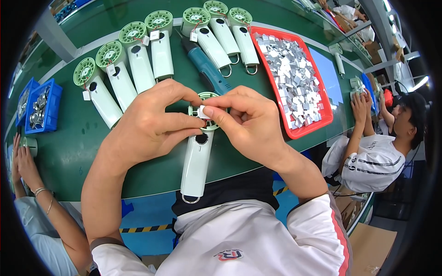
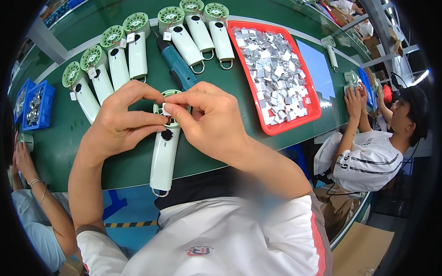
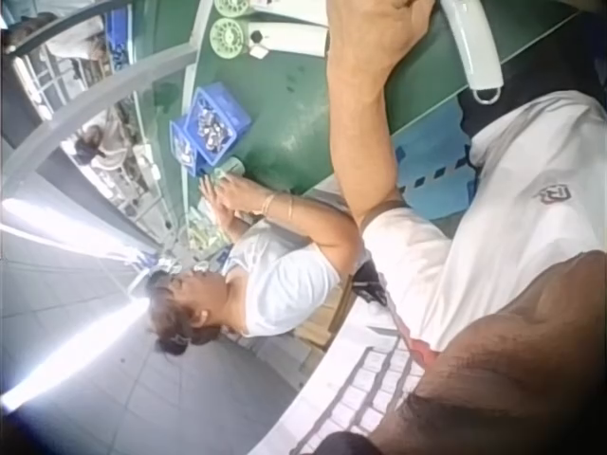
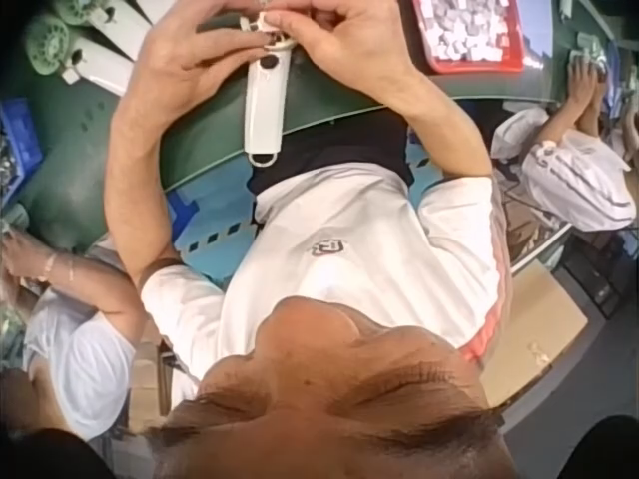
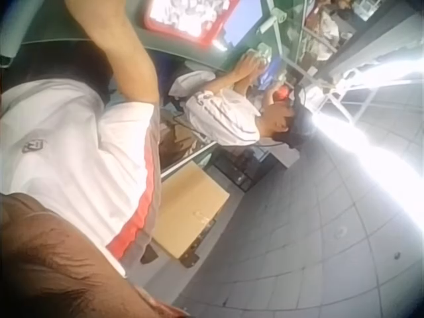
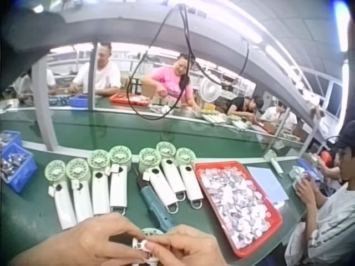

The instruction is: The person assembles handheld fans by hand, applying internal metal components and stickers to plastic casings.

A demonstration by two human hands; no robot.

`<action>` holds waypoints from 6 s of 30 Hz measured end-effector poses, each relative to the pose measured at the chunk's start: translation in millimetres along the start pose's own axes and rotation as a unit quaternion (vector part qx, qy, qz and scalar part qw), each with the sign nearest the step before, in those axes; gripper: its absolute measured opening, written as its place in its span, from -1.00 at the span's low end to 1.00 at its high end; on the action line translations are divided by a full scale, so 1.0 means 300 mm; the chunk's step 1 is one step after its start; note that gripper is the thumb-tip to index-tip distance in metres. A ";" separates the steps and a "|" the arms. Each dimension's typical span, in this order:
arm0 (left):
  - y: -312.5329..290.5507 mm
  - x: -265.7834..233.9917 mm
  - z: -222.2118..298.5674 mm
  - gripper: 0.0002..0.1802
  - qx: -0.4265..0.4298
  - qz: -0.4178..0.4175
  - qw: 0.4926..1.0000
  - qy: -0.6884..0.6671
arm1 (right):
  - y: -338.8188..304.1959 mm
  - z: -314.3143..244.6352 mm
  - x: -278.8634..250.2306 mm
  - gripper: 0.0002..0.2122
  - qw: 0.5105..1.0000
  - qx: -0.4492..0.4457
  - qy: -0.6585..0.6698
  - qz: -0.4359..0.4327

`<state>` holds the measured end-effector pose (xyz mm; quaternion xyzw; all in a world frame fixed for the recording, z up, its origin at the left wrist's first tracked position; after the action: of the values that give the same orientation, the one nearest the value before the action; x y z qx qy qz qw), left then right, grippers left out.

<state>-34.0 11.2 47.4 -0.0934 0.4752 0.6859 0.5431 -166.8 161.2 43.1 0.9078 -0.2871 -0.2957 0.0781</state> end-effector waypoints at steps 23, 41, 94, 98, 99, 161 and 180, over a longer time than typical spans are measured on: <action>0.016 0.005 0.023 -0.63 -0.007 0.054 0.998 0.035 | -0.057 0.025 0.023 -0.75 0.977 0.109 0.175 0.044; 0.036 0.012 0.021 -0.63 0.010 0.055 0.998 0.030 | -0.111 0.007 0.048 -0.85 0.989 0.020 0.028 0.141; 0.086 0.006 0.047 -0.67 0.005 0.034 0.998 0.052 | -0.091 -0.022 -0.053 -0.82 0.987 -0.139 -0.021 0.082; 0.065 0.005 0.031 -0.67 0.005 0.049 0.997 0.058 | -0.093 -0.032 -0.051 -0.74 0.979 -0.180 -0.064 0.071; 0.054 0.001 0.032 -0.67 -0.002 0.050 0.997 0.061 | -0.092 -0.038 -0.045 -0.73 0.978 -0.188 -0.070 0.064; 0.032 0.002 0.048 -0.65 0.002 0.031 0.996 0.078 | 0.000 -0.050 -0.042 -0.75 0.951 -0.291 -0.100 0.011; 0.022 -0.009 0.030 -0.68 0.006 0.027 0.999 0.026 | 0.017 -0.022 -0.049 -0.79 0.965 -0.254 -0.071 -0.009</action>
<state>-34.9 16.5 57.6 -0.0946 0.4955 0.6949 0.5124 -175.0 165.1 57.4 0.8374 -0.1991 -0.4235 0.2825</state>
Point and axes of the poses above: each hand's wrist, its own y-axis towards the middle knuckle, its own x-axis out of the palm, z = x × y, the point moved 5 cm from there along y, towards the middle knuckle
